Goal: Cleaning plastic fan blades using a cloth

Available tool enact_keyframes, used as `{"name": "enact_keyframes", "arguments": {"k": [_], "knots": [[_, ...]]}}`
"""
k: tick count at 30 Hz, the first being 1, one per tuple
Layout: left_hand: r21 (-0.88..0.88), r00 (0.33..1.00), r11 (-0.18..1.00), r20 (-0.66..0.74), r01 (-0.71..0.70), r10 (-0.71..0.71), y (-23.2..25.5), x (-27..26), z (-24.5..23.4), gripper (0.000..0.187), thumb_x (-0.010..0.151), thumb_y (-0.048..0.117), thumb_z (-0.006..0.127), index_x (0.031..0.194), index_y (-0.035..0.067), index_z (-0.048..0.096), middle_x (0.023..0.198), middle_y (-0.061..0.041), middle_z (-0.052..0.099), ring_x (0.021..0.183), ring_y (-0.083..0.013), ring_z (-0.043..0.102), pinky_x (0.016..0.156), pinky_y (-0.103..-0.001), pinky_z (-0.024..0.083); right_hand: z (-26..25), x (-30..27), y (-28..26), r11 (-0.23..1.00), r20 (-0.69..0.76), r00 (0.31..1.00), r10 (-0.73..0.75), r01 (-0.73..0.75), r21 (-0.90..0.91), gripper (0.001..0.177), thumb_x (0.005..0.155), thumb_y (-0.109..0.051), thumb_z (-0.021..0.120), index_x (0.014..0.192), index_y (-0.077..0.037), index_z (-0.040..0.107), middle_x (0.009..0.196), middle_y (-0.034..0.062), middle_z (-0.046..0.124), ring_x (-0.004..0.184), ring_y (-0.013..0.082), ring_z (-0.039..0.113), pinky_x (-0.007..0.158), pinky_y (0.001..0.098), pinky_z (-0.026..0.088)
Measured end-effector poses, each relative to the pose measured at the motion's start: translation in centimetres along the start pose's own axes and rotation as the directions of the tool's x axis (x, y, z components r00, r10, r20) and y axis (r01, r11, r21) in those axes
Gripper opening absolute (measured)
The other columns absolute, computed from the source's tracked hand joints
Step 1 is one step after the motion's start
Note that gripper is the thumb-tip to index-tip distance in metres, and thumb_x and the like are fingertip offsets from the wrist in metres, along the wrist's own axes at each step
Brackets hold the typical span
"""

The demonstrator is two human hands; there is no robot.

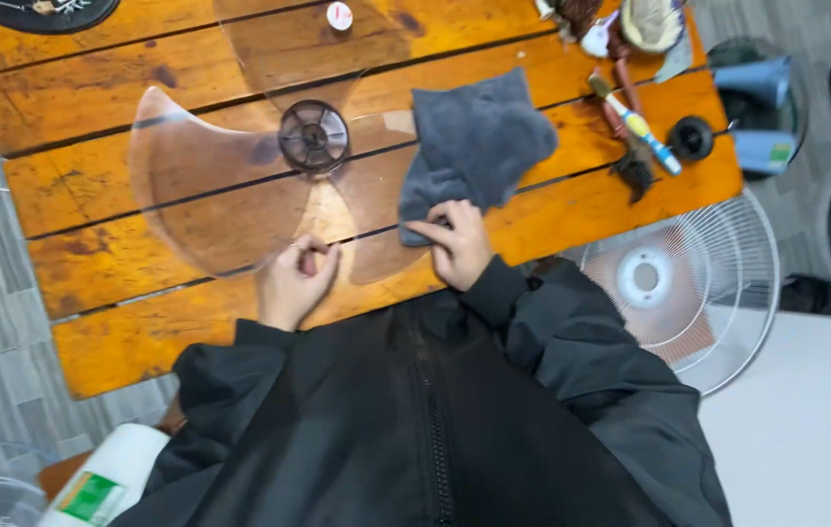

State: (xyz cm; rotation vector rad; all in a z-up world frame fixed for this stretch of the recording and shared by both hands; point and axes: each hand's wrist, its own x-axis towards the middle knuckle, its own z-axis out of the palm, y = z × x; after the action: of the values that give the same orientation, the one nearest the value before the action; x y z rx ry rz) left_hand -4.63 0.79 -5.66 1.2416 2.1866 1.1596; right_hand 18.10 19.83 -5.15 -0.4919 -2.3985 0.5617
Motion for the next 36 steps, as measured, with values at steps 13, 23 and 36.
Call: {"name": "enact_keyframes", "arguments": {"k": [13, 23, 36], "knots": [[0.331, 0.956, 0.943, -0.287, 0.037, 0.063, 2.1, -0.6, 1.6, 0.032, 0.098, 0.023, 0.084, 0.080, 0.001, 0.070, 0.059, -0.005, 0.053, 0.053, -0.0236, 0.049, 0.057, -0.034, 0.039, -4.9, 1.7, -1.6, 0.976, 0.225, 0.974, -0.031, -0.019, 0.216, 0.044, 0.079, 0.006, 0.060, 0.117, -0.011, 0.075, 0.110, 0.0088, 0.058, 0.097, 0.0271, 0.053, 0.093, 0.0361, 0.042], [0.405, 0.958, 0.914, -0.265, 0.003, 0.114, 3.9, -0.5, 1.7, 0.031, 0.094, 0.028, 0.083, 0.080, 0.004, 0.068, 0.065, -0.005, 0.058, 0.057, -0.0229, 0.052, 0.060, -0.033, 0.041, -5.4, 1.6, -0.9, 0.970, 0.216, 0.975, -0.050, -0.004, 0.245, 0.042, 0.079, 0.006, 0.062, 0.114, -0.011, 0.075, 0.110, 0.0077, 0.060, 0.092, 0.0256, 0.052, 0.090, 0.0342, 0.042], [0.231, 0.957, 0.967, -0.236, -0.110, 0.166, 1.9, 0.2, 0.7, 0.021, 0.080, 0.031, 0.081, 0.078, 0.015, 0.068, 0.055, -0.010, 0.056, 0.061, -0.0318, 0.064, 0.061, -0.042, 0.051, -3.4, 1.9, -0.6, 0.988, 0.268, 0.963, -0.012, -0.030, 0.153, 0.040, 0.080, -0.001, 0.062, 0.112, -0.019, 0.078, 0.099, 0.0066, 0.057, 0.091, 0.0324, 0.057, 0.085, 0.0439, 0.046]]}}
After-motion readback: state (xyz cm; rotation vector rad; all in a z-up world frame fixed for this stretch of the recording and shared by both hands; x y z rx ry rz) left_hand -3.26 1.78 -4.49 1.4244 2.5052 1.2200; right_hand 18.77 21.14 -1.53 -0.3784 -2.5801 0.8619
